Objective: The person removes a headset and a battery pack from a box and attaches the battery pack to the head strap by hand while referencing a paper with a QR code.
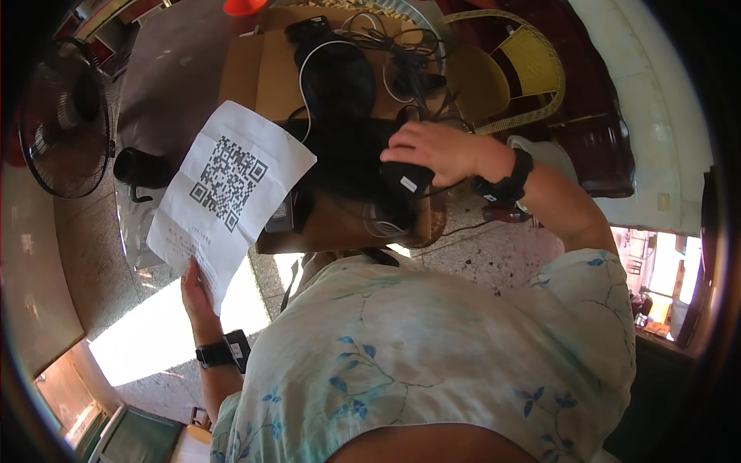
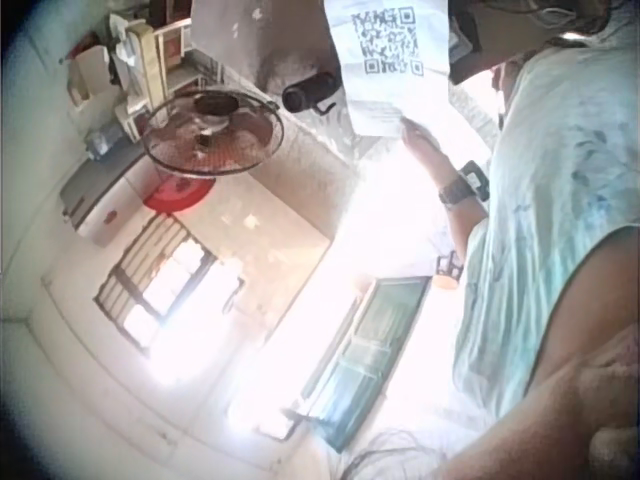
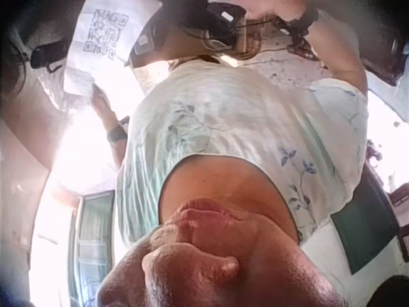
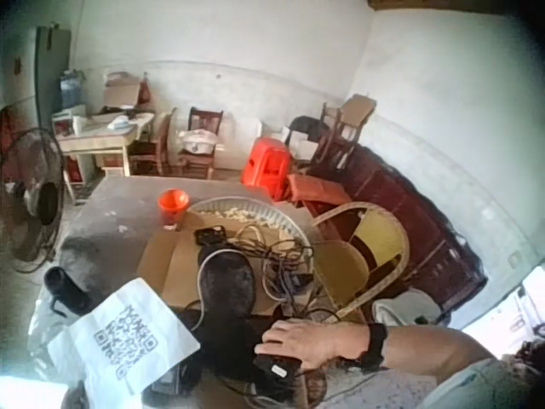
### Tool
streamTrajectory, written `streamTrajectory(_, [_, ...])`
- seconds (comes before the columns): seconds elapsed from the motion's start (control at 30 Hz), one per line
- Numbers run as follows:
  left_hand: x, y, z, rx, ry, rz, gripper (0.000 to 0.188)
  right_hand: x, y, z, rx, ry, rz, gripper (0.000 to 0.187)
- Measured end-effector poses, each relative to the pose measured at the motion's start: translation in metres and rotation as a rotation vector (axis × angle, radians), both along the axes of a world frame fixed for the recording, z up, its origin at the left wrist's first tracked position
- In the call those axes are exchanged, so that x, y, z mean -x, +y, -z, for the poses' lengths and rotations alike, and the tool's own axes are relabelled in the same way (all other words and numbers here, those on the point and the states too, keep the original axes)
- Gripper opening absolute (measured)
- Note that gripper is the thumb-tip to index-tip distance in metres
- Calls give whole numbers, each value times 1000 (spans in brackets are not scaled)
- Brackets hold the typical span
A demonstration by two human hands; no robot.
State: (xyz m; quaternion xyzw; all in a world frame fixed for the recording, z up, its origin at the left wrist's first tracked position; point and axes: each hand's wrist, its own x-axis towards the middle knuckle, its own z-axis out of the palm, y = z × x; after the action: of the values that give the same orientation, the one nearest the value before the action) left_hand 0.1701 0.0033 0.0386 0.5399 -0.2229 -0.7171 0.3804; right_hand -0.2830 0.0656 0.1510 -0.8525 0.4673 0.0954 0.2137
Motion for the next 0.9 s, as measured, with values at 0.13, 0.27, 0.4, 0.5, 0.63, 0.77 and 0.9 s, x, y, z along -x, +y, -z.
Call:
streamTrajectory(0.13, [-4,-4,0,43,10,25,33,-16,8,25,-154,238,-29,70])
streamTrajectory(0.27, [2,-8,-10,32,-20,24,34,-7,-5,58,-192,608,76,70])
streamTrajectory(0.4, [5,-4,-13,31,24,-7,35,2,-17,65,-113,671,140,70])
streamTrajectory(0.5, [5,2,-14,54,-50,-19,37,3,-23,75,68,509,231,59])
streamTrajectory(0.63, [2,3,-12,65,-84,-25,36,-8,-30,96,211,471,320,40])
streamTrajectory(0.77, [5,4,-16,45,-153,-57,35,-12,-34,116,22,239,257,26])
streamTrajectory(0.9, [4,6,-15,50,-105,-53,34,-17,-40,133,81,124,289,31])
